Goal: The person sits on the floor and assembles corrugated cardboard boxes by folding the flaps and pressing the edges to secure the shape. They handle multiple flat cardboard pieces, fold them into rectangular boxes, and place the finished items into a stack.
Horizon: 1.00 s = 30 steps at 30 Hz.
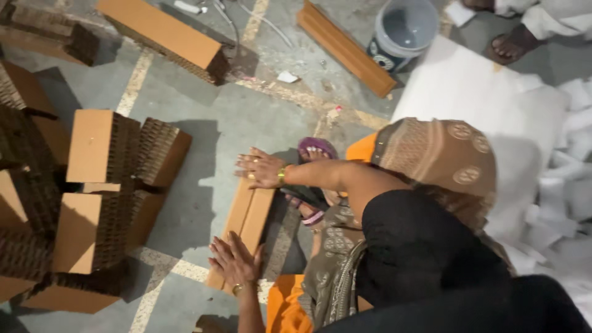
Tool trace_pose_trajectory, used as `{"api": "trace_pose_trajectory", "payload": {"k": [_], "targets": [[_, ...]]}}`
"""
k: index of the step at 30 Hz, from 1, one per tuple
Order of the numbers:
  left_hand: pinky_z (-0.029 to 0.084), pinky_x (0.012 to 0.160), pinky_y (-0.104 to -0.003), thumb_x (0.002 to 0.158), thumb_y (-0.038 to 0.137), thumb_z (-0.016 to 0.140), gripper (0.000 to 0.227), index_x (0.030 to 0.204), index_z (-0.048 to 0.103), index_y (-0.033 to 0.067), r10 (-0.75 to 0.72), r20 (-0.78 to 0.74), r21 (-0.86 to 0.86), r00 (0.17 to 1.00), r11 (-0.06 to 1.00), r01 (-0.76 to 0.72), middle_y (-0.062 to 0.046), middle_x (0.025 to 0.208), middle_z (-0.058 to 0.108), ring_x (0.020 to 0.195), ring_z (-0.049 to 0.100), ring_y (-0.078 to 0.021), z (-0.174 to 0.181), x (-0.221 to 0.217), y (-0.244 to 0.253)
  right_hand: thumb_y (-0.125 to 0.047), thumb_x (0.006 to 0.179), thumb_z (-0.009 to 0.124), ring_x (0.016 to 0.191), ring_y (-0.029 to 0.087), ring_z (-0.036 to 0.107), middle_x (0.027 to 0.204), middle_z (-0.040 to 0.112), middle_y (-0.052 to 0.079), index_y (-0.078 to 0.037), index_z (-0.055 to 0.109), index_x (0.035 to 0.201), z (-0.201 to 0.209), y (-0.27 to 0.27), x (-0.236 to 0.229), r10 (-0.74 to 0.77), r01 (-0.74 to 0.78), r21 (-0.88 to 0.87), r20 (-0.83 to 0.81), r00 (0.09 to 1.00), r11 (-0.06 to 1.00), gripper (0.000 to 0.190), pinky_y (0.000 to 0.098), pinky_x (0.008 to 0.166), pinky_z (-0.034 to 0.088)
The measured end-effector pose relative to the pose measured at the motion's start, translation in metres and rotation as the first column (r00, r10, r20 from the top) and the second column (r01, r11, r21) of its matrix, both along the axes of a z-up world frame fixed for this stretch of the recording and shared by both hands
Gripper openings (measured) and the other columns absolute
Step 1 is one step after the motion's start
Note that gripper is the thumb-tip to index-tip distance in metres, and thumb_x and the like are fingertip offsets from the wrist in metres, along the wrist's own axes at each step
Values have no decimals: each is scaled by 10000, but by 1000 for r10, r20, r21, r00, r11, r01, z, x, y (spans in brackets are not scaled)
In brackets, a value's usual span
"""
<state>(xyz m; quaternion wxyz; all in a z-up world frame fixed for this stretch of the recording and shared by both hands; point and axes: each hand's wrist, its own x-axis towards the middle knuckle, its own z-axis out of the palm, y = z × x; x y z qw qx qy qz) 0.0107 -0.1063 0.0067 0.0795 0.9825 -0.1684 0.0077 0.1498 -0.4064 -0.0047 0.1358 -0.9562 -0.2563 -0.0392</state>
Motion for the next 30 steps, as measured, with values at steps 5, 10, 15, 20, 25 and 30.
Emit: {"api": "trace_pose_trajectory", "payload": {"k": [5,10,15,20,25,30], "targets": [[230,1170,-641,748,655,713,993,1551,369,183,46,31,-71,998,996,-44,-299,1520,394,1393,386,-488,24,3,-2,-521,948,626,1367,288,481,1343,595,86,-228,611,1367,-9,-3,-4,-4,-5,111,73,997,994,512,590,1216,246],[269,1148,-654,779,623,745,978,1546,380,138,13,95,-143,995,990,0,-305,1491,429,1365,418,-488,35,3,-3,-515,947,636,1321,291,512,1282,614,90,-204,634,1318,-1,-3,-3,8,-16,128,62,998,992,484,591,1201,259],[219,1191,-657,758,633,751,1022,1574,330,184,60,23,-108,998,993,-57,-260,1544,357,1416,363,-462,39,-2,-3,-542,979,574,1416,286,451,1410,566,86,-224,582,1416,-6,1,-4,-14,13,23,63,998,1000,540,588,1244,211],[59,1153,-709,710,649,777,1189,1604,158,167,168,-215,127,962,982,-144,-266,1623,156,1514,121,-462,32,10,-35,-710,896,519,1519,292,250,1669,315,76,-179,329,1579,9,33,-16,-14,-67,-234,-328,945,970,886,568,1236,117],[40,1155,-700,743,587,785,1255,1639,128,4,155,-34,252,987,957,-141,-214,1677,193,1557,131,-422,1,46,-81,-726,763,702,1578,315,142,1683,232,133,-96,252,1623,30,65,-32,244,-331,-240,-329,912,913,1158,576,1269,94],[117,1204,-653,608,592,866,1309,1562,190,3,192,-149,-35,970,979,-199,-220,1539,323,1457,268,-414,20,49,-86,-485,633,856,1495,315,277,1590,349,126,-52,334,1546,30,57,-13,387,-488,-348,-321,864,800,1137,571,1225,165]]}}
